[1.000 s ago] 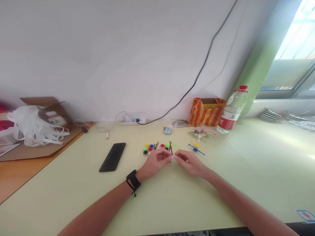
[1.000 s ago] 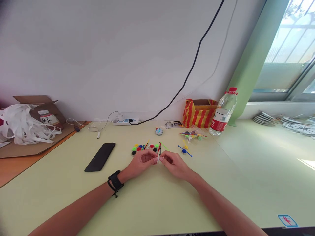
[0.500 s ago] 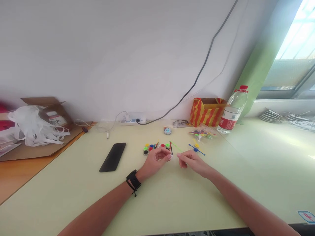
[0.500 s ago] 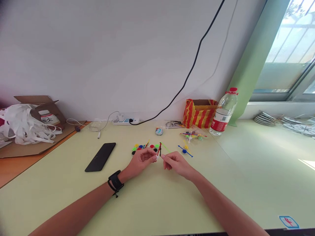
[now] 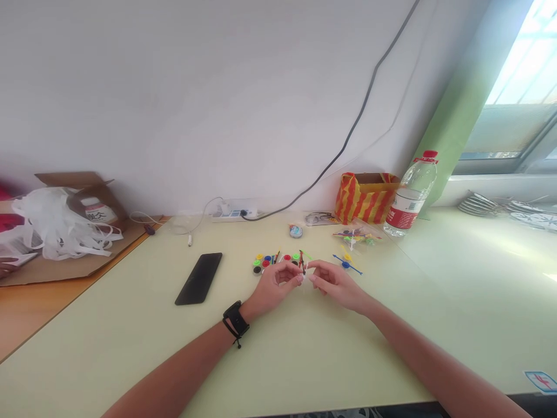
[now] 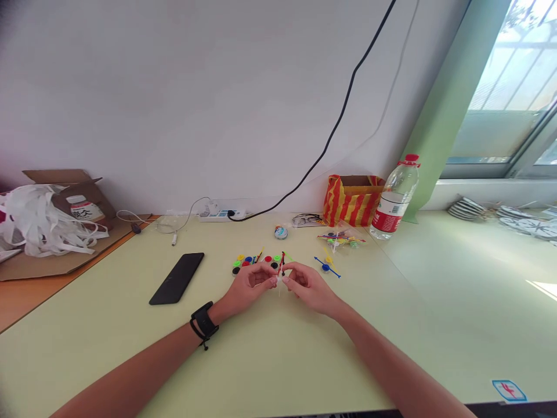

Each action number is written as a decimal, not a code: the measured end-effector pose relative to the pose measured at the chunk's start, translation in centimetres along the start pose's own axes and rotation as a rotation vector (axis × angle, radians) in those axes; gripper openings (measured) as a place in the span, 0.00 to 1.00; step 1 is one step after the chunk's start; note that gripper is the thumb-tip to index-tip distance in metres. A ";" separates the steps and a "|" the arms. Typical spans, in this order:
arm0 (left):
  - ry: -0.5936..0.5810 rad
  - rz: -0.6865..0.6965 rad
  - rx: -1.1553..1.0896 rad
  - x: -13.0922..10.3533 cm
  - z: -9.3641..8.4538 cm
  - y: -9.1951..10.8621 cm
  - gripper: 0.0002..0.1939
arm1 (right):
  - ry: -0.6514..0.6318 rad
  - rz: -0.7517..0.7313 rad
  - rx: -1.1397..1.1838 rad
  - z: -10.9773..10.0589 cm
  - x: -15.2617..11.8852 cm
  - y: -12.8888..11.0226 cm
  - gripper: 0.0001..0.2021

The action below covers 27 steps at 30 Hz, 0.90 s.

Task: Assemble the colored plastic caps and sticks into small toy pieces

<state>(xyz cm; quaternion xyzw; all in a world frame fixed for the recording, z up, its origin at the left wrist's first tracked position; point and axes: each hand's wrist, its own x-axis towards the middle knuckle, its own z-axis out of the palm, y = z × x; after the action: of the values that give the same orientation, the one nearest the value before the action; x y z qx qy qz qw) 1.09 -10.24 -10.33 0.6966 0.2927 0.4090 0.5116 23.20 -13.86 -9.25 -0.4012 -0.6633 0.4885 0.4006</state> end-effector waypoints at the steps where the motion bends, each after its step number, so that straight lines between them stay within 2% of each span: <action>1: 0.002 -0.004 -0.002 0.0 0.0 0.0 0.12 | 0.015 -0.011 -0.008 0.0 0.0 0.0 0.20; 4: 0.010 -0.028 -0.028 0.1 0.0 0.1 0.12 | 0.046 -0.040 -0.047 -0.1 -0.1 0.0 0.23; 8: 0.033 -0.050 -0.073 0.3 -0.1 0.4 0.13 | 0.028 -0.069 -0.148 0.1 -0.3 -0.1 0.29; 10: 0.029 -0.056 -0.085 0.3 -0.1 0.6 0.14 | 0.021 -0.079 -0.201 0.1 -0.3 0.0 0.27; 12: 0.002 -0.068 -0.086 0.2 0.0 0.6 0.14 | 0.066 -0.070 -0.273 -0.1 -0.1 0.2 0.19; 15: -0.047 -0.088 -0.071 0.0 0.2 0.6 0.13 | 0.160 -0.053 -0.376 -0.6 0.3 0.5 0.25; 17: -0.053 -0.092 -0.067 0.0 0.2 0.5 0.13 | 0.183 -0.064 -0.395 -0.8 0.5 0.6 0.23; 20: -0.029 -0.089 -0.082 0.0 0.2 0.4 0.14 | 0.160 -0.102 -0.372 -0.4 0.2 0.7 0.19; 22: -0.013 -0.074 -0.094 0.2 0.1 0.3 0.14 | 0.105 -0.122 -0.355 0.1 -0.1 0.7 0.21; 25: -0.011 -0.051 -0.105 0.4 -0.1 0.3 0.14 | 0.048 -0.121 -0.351 0.5 -0.5 0.6 0.28; 27: -0.004 -0.043 -0.112 0.6 -0.3 0.2 0.15 | 0.052 -0.110 -0.366 0.5 -0.5 0.6 0.25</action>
<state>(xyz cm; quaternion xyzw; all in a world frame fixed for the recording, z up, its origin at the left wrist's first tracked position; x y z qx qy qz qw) 1.14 -9.70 -9.93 0.6613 0.2833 0.4122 0.5591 23.03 -14.37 -10.00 -0.4427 -0.7515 0.3266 0.3641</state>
